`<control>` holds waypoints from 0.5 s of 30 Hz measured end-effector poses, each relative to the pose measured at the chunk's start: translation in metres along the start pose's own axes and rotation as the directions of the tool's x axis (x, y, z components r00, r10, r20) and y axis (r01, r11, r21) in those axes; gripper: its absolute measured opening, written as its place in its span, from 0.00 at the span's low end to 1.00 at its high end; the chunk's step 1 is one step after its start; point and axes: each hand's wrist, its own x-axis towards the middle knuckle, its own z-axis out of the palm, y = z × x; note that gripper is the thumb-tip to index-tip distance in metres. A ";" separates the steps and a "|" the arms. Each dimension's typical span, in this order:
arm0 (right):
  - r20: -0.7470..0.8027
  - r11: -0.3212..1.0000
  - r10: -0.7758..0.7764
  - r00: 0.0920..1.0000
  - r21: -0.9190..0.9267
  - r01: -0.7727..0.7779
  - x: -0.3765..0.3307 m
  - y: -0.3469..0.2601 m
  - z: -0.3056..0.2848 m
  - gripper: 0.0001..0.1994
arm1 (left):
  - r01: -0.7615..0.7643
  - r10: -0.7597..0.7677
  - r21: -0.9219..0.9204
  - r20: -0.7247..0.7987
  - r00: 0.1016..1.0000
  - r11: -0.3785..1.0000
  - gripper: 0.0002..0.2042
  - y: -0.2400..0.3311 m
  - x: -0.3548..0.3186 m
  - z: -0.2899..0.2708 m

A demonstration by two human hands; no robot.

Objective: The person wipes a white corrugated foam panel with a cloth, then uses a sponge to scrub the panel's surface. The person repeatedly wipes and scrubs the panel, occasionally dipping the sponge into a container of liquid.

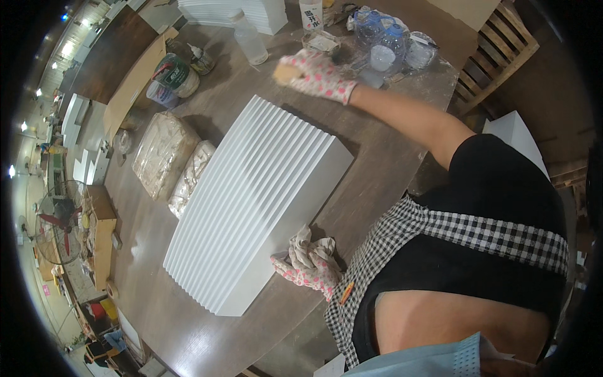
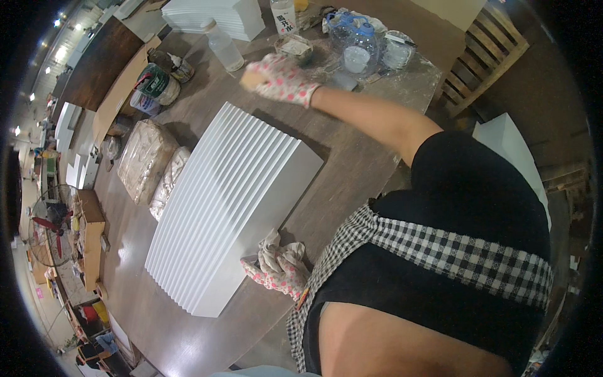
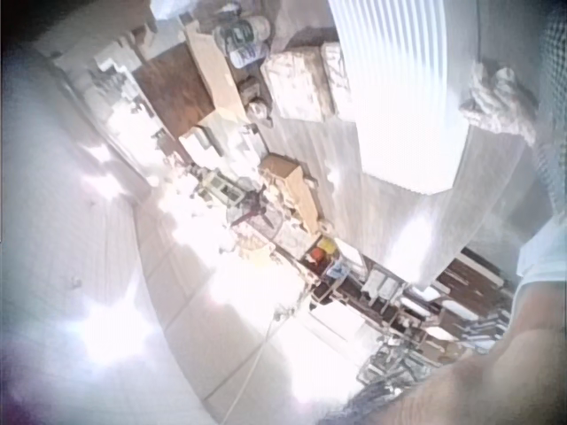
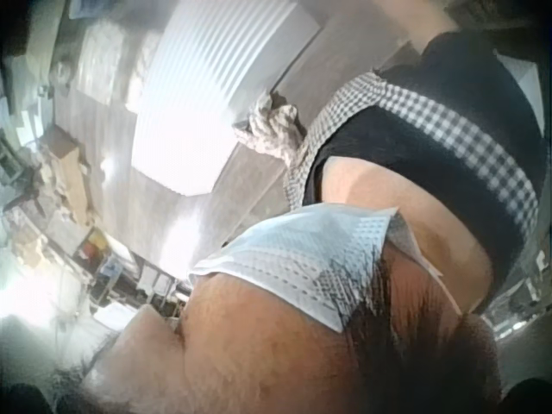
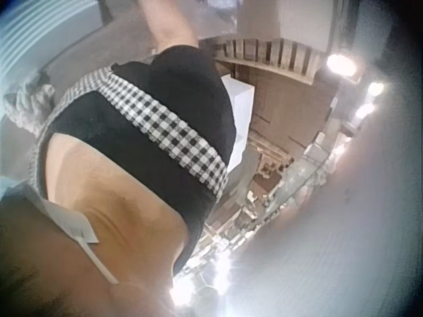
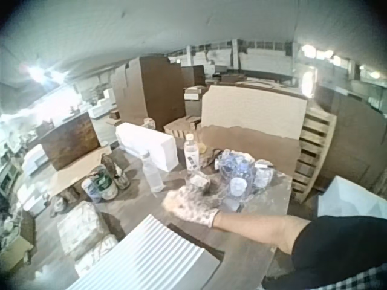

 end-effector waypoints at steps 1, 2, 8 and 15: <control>-0.009 0.981 -0.189 0.982 0.050 0.189 0.003 -0.001 -0.002 0.27 | -0.020 0.021 0.041 -0.024 0.999 0.999 0.27 0.001 0.000 -0.002; 0.112 0.960 -0.239 0.965 0.178 0.217 -0.001 -0.017 0.008 0.28 | 0.007 -0.007 -0.014 -0.035 0.999 1.000 0.27 0.004 0.000 -0.001; -0.235 0.749 -0.514 0.825 0.346 0.565 -0.019 -0.177 0.123 0.20 | 0.037 -0.031 -0.067 0.089 0.996 0.997 0.24 0.015 0.001 -0.012; 0.069 0.604 -0.771 0.633 0.392 0.694 -0.009 -0.284 0.106 0.19 | -0.117 0.096 0.152 0.139 0.986 0.981 0.24 0.016 0.008 -0.018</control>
